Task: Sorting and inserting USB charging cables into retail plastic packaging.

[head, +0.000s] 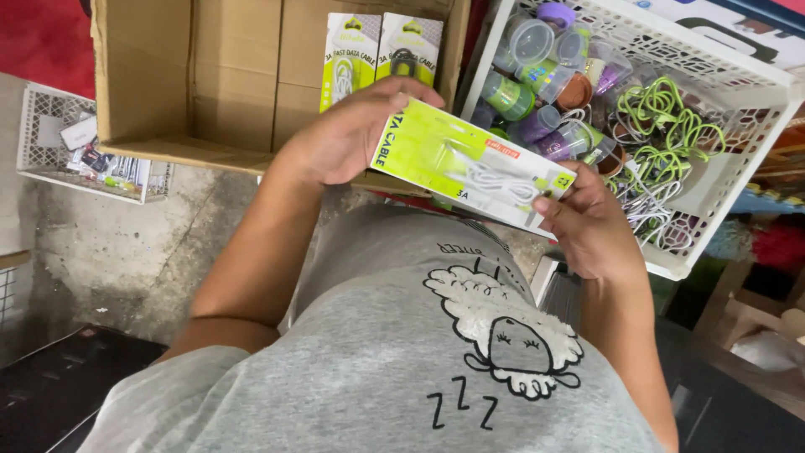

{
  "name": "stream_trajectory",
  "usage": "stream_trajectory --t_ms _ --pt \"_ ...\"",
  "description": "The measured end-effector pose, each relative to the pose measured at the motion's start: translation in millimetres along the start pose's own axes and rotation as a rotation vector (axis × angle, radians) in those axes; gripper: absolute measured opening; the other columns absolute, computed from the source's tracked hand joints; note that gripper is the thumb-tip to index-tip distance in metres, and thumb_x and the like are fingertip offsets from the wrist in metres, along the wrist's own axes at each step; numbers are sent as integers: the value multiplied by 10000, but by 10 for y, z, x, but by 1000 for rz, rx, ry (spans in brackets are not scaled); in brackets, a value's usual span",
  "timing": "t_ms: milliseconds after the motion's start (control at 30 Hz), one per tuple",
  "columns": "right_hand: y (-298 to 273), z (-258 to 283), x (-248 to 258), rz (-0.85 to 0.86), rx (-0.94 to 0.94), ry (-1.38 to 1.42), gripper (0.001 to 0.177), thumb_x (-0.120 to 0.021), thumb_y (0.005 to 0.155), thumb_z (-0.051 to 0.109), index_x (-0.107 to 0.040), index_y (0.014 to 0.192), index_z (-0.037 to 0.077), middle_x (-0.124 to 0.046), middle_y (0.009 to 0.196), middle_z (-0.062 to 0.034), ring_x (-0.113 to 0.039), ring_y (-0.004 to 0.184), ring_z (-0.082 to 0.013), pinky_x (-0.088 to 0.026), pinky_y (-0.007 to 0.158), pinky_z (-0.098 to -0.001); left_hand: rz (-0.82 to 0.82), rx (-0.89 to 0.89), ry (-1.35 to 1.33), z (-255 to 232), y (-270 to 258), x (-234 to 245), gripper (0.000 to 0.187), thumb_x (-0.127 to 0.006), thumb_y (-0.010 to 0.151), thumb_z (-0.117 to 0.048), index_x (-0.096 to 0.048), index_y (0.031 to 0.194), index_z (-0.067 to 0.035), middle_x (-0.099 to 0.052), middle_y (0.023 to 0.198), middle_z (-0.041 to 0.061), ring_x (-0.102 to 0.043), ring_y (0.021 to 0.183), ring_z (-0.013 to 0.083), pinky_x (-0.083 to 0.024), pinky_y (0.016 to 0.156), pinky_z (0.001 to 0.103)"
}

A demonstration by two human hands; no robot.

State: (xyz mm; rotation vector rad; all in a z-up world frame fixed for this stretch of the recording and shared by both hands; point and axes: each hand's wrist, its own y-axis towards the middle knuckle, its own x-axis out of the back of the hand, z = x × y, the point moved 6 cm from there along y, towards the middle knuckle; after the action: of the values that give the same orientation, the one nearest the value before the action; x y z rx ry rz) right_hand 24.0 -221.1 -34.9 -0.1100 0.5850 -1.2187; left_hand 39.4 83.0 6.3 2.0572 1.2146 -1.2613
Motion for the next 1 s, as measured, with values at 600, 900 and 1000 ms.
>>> stream_trajectory --t_ms 600,900,1000 --pt "234 94 -493 -177 107 -322 404 -791 823 -102 -553 1129 12 -716 1071 -90 -694 967 -146 -585 874 -306 -415 -160 963 143 -198 225 434 -813 895 -77 -518 1213 -94 -582 1122 18 -553 1079 115 -479 949 270" --pt "709 353 -668 -22 140 -66 235 -657 1015 -27 -663 1246 12 -733 1092 -73 -684 919 -114 -547 793 -253 -336 -258 851 -548 -481 578 451 -859 864 -37 -522 1158 -97 -593 1080 1 -577 1048 94 -512 906 240" --pt "1029 615 -860 -11 335 -228 176 -664 1061 -68 -678 1220 4 -734 1081 -74 -686 941 -120 -551 856 -257 -263 -98 1049 -533 -558 650 401 -868 859 -45 -552 1104 -80 -617 972 -3 -577 912 87 -480 800 238"
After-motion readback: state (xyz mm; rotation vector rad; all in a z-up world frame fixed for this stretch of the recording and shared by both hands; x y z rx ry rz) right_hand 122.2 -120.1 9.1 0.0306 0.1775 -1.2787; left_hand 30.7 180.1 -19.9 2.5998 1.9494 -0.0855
